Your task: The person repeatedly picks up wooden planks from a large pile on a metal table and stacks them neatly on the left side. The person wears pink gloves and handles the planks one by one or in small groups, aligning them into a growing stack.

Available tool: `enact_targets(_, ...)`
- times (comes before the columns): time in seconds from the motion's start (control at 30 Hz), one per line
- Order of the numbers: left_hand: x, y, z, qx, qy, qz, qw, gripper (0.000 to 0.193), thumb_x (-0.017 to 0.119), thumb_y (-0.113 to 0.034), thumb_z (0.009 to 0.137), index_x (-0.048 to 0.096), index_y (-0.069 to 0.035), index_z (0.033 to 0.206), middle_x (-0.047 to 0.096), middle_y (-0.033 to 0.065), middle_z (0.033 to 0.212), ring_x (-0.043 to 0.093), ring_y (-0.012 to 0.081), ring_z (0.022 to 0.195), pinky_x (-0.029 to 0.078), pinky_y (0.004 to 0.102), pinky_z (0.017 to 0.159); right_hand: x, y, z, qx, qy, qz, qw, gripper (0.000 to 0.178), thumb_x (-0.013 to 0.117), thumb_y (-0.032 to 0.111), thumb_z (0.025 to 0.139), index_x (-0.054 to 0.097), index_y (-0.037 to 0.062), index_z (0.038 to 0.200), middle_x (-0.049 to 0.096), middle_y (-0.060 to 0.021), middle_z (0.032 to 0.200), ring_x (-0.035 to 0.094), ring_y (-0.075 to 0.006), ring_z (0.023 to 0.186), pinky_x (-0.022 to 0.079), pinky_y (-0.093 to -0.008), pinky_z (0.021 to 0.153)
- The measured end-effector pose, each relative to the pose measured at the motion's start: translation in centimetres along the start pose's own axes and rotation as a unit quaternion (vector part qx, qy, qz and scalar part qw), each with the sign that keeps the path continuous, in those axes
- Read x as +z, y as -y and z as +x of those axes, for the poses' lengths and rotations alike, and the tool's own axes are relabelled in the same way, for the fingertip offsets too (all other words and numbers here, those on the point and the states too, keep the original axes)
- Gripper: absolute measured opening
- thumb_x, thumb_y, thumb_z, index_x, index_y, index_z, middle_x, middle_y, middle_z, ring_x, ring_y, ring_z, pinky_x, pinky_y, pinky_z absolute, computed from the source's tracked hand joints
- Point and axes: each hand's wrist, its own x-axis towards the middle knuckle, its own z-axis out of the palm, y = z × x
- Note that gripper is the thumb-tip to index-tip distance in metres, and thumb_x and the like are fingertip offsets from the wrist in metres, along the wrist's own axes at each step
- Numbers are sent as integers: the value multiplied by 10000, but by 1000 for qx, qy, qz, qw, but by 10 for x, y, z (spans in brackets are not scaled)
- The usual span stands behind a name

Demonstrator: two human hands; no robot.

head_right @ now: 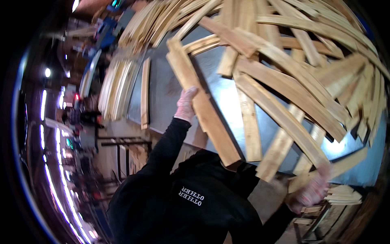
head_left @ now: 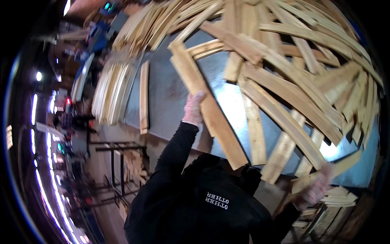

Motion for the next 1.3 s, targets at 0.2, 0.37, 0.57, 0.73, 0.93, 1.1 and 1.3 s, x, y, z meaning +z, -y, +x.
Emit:
enact_targets(0.2, -61, -42, 25, -115, 140, -219, 959, 494, 672, -195, 928, 444, -59, 1345, 620, 231, 1150, 684, 380, 961, 597, 549, 854, 185, 314, 38, 23, 571, -1, 821, 1069, 805, 279, 759, 188, 163, 1625, 319, -206, 1608, 423, -404, 1405, 390, -423, 1144)
enact_targets(0.37, -132, -70, 85, -228, 34, -113, 967, 582, 512, -553, 1005, 571, -69, 1322, 644, 190, 1145, 659, 275, 981, 579, 417, 855, 253, 303, 33, 257, 619, 382, 636, 956, 829, 229, 794, 293, 43, 1564, 510, -199, 1420, 619, -319, 1202, 537, -478, 962)
enact_targets(0.57, -191, -105, 112, -345, 124, -369, 854, 968, 126, -840, 918, 532, -45, 1291, 627, 172, 951, 617, 354, 744, 547, 471, 680, 333, 400, 109, 332, 594, 530, 506, 748, 758, 310, 894, 423, -29, 1471, 587, -208, 1335, 678, -266, 1055, 571, -406, 898)
enact_targets(0.73, -197, -63, 94, -131, 138, -184, 964, 580, 707, -313, 941, 491, -3, 1381, 660, 140, 1142, 664, 248, 1051, 549, 395, 972, 410, 464, 102, -159, 622, -51, 765, 701, 510, 623, 953, 526, 66, 1378, 592, -260, 1331, 601, -454, 1150, 484, -501, 987)
enact_targets(0.93, -193, -90, 79, -211, 130, -277, 928, 556, 721, -281, 907, 489, -1, 1328, 637, 157, 1051, 692, 325, 926, 598, 456, 811, 512, 415, 182, 269, 511, 211, 789, 753, 711, 540, 859, 602, -94, 1250, 693, -267, 1118, 687, -330, 991, 517, -409, 888)
enact_targets(1.1, -182, -103, 96, -116, 22, 29, 993, 572, 759, -299, 906, 563, -3, 1355, 655, 62, 1197, 594, 139, 1036, 470, 298, 960, 476, 409, 147, -2, 569, 63, 820, 547, 670, 472, 899, 671, -22, 1132, 712, -193, 941, 703, -331, 789, 547, -400, 708)
enact_targets(1.3, -183, -48, 86, -93, 24, 161, 982, 551, 793, -283, 858, 582, 13, 1273, 674, 83, 1084, 636, 182, 950, 531, 342, 855, 353, 365, 65, -144, 604, 49, 782, 598, 487, 489, 986, 557, 16, 1345, 671, -199, 1207, 640, -350, 1155, 507, -449, 967)
